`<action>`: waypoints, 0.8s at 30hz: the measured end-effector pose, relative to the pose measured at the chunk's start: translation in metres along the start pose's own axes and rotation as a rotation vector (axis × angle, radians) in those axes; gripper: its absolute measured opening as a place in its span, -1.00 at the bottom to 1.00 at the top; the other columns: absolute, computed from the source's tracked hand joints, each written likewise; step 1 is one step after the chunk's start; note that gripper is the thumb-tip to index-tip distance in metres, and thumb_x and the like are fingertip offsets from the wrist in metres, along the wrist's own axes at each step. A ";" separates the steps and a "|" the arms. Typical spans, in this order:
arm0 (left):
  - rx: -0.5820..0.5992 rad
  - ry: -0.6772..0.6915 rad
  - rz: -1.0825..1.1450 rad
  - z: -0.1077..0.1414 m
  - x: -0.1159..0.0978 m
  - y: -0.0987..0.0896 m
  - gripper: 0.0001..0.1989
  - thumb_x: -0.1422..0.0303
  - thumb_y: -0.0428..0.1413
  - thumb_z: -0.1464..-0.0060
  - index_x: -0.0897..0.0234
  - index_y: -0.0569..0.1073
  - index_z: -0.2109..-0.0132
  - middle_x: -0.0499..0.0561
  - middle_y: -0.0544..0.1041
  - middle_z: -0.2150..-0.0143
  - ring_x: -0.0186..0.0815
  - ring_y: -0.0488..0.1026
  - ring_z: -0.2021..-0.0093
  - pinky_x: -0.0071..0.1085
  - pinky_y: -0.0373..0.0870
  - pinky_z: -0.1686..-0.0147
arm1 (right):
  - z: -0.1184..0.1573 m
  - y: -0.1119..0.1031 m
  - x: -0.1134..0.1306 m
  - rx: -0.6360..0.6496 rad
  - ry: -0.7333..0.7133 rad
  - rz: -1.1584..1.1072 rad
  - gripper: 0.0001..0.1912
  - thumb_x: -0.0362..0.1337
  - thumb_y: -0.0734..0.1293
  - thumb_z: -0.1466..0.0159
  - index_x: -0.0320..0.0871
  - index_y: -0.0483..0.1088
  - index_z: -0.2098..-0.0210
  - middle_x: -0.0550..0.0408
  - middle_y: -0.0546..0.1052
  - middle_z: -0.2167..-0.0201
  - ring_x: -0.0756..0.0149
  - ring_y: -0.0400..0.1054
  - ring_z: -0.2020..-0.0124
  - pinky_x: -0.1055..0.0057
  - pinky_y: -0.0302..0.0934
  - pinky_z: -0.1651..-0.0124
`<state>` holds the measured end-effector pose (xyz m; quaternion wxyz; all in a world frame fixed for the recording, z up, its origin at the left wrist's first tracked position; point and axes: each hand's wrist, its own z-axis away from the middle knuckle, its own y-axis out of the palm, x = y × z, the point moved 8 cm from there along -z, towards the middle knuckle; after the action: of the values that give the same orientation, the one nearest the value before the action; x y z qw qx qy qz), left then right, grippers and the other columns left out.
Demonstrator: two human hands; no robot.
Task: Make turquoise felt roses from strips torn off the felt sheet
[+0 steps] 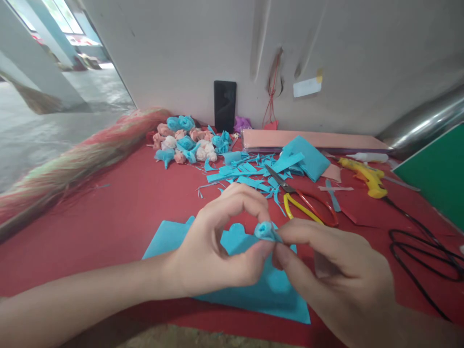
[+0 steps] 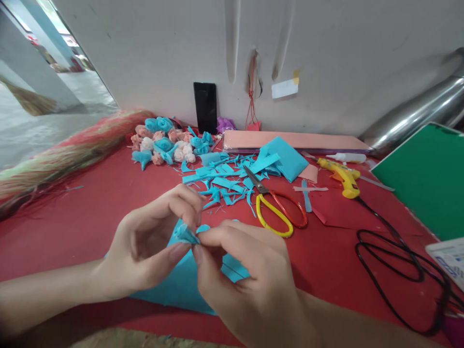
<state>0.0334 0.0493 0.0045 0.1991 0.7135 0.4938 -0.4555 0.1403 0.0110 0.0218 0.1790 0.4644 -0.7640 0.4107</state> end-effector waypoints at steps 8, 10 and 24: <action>0.031 0.048 -0.072 -0.003 -0.010 0.003 -0.84 0.60 0.05 0.15 0.27 0.32 0.41 -0.05 0.31 0.42 -0.34 0.28 0.35 -0.41 0.28 0.33 | 0.003 0.001 0.008 -0.007 -0.099 0.063 -0.81 -0.52 0.27 -0.08 -0.10 0.30 0.52 0.27 0.42 0.70 0.50 0.29 0.67 0.59 0.25 0.55; 0.061 0.049 -0.070 -0.003 -0.010 0.004 -0.84 0.61 0.04 0.14 0.27 0.31 0.40 -0.05 0.31 0.42 -0.34 0.28 0.35 -0.41 0.29 0.33 | 0.003 0.001 0.007 0.007 -0.107 0.087 -0.83 -0.50 0.29 -0.09 -0.10 0.31 0.52 0.26 0.44 0.68 0.50 0.32 0.66 0.58 0.26 0.54; 0.255 0.086 -0.178 -0.006 -0.020 0.007 -0.80 0.61 0.01 0.15 0.20 0.28 0.39 -0.04 0.35 0.47 -0.28 0.32 0.39 -0.27 0.33 0.25 | 0.004 0.003 0.021 0.086 -0.320 0.291 -0.76 -0.42 0.21 -0.25 -0.09 0.34 0.52 0.23 0.46 0.71 0.42 0.39 0.66 0.49 0.25 0.52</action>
<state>0.0403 0.0405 0.0229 0.0446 0.7054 0.5013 -0.4991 0.1272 -0.0036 0.0314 -0.0255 0.4156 -0.8234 0.3855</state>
